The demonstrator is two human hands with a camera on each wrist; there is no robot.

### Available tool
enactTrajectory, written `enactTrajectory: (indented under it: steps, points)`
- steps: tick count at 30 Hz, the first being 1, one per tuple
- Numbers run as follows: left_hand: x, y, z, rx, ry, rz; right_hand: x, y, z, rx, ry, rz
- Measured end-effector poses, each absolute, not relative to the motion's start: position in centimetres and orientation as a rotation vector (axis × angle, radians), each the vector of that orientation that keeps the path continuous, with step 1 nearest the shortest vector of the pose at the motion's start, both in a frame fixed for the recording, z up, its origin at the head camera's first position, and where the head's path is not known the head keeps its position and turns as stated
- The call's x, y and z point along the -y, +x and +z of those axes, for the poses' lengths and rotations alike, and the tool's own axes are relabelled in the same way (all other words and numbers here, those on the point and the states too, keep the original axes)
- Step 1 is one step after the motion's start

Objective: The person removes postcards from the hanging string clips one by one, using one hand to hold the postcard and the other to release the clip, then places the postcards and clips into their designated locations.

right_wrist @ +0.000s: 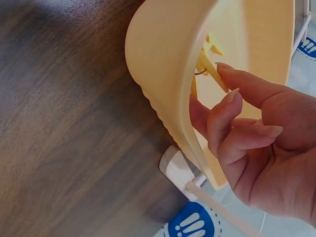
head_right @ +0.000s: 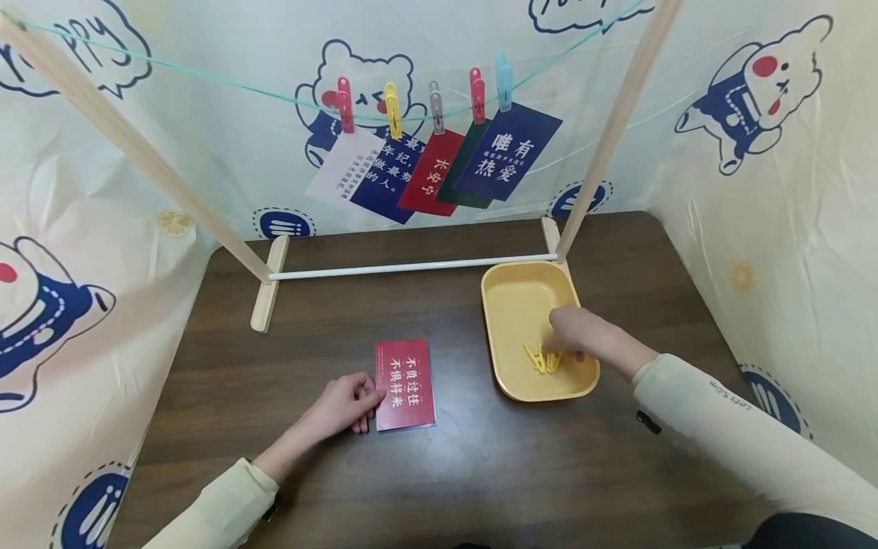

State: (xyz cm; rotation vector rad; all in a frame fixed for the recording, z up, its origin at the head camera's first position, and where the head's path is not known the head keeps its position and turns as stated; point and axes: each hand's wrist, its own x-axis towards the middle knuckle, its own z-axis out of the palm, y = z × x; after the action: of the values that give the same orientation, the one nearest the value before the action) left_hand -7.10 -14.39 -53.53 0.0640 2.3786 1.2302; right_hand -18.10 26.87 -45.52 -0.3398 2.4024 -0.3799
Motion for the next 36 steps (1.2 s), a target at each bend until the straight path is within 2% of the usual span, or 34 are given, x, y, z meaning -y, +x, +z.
enactTrajectory:
  steps: [9,16,21,28,36]
  points:
    - [14.7,-6.6,-53.8,-2.374,0.072,1.299,-25.9,-18.1,-44.3,-2.462,-0.359,-0.275]
    - [14.9,-6.7,-52.7,-2.389,0.101,1.313,-23.8,-18.1,-41.7,-2.634,-0.539,-0.202]
    - [15.4,-8.8,-49.8,-2.552,0.166,1.308,-21.8,-18.3,-37.3,-2.78,-0.694,-0.31]
    - [16.8,-12.6,-44.2,-2.852,0.422,1.298,-18.7,-18.6,-29.6,-2.917,-0.899,-0.484]
    - [17.6,-18.7,-36.1,-3.169,0.561,1.458,-14.1,-21.8,-20.7,-3.041,-1.015,-0.584]
